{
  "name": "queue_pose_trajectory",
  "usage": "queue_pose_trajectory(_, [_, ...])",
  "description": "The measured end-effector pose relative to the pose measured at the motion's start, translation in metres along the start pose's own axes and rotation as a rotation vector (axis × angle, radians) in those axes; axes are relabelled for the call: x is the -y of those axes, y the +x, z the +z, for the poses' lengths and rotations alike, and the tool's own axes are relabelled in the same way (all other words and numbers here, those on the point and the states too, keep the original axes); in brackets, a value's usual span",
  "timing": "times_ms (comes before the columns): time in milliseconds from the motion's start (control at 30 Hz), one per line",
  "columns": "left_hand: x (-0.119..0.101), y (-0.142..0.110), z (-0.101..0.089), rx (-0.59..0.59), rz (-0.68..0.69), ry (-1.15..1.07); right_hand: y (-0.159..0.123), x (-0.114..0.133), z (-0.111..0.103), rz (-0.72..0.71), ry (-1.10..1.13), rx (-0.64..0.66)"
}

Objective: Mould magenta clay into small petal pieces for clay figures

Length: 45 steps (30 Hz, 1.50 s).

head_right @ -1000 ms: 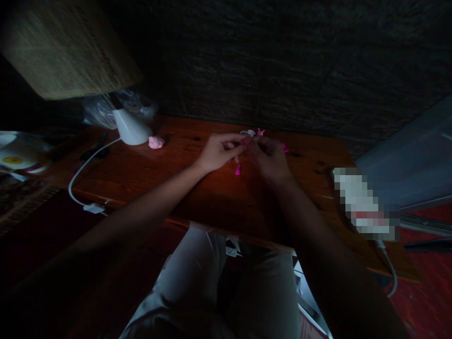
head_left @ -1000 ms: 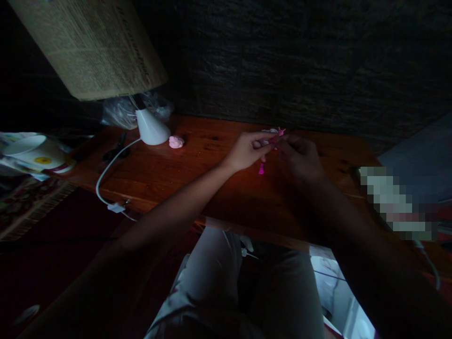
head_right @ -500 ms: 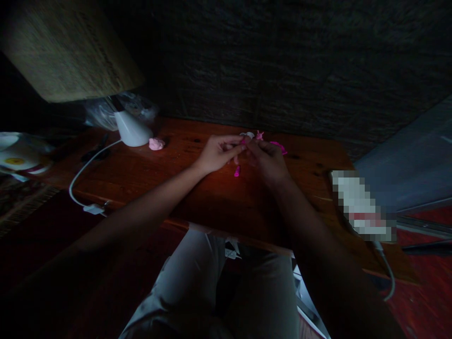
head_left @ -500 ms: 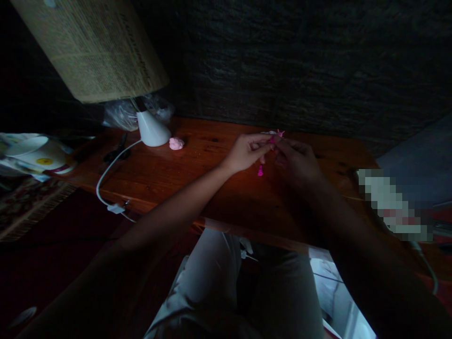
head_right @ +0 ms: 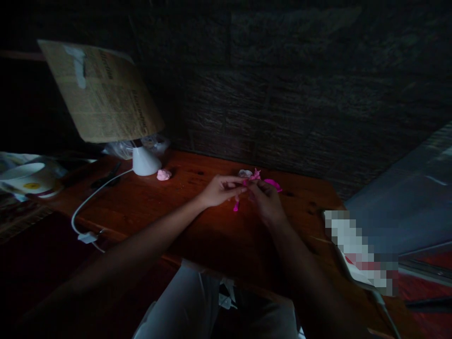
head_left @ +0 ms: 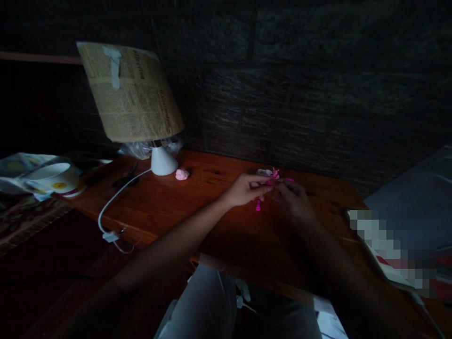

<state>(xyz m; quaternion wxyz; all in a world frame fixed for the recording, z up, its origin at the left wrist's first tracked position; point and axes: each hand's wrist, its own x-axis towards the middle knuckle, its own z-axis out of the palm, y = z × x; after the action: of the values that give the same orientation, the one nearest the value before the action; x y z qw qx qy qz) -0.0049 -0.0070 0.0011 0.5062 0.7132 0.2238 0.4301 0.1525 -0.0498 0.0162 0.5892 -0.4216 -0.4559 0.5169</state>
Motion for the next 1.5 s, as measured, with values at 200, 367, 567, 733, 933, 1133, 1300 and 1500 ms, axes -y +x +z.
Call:
queue_pose_trajectory(200, [-0.0036, 0.0001, -0.0014, -0.049, -0.016, -0.015, 0.0021, -0.003, -0.0003, 0.009, 0.002, 0.011])
queue_pose_trajectory(367, [0.0003, 0.0015, -0.0033, -0.036, 0.013, -0.006, -0.0007, 0.0024, 0.0014, 0.08, 0.009, 0.064])
queue_pose_trajectory(567, [0.002, 0.0011, -0.0016, -0.048, 0.006, 0.023, -0.0022, 0.0061, 0.0031, 0.15, 0.067, 0.062])
queue_pose_trajectory(733, [0.0025, 0.0017, -0.0004, -0.036, 0.016, 0.011, 0.0004, 0.003, 0.0023, 0.054, -0.022, 0.025])
queue_pose_trajectory(933, [0.0034, 0.0015, 0.0015, -0.024, -0.002, -0.021, 0.0011, 0.0004, -0.0015, -0.04, -0.148, -0.005])
queue_pose_trajectory(1133, [0.0035, 0.0018, -0.0028, -0.03, -0.05, -0.096, 0.0002, 0.0007, -0.0021, -0.006, -0.118, 0.078])
queue_pose_trajectory(1300, [0.0017, 0.0028, -0.0039, -0.03, -0.059, -0.163, -0.001, 0.0022, 0.0015, 0.028, -0.047, 0.115])
queue_pose_trajectory(1500, [-0.0002, 0.0033, -0.0044, -0.027, -0.053, -0.137, -0.0016, 0.0043, 0.005, 0.061, 0.007, 0.081])
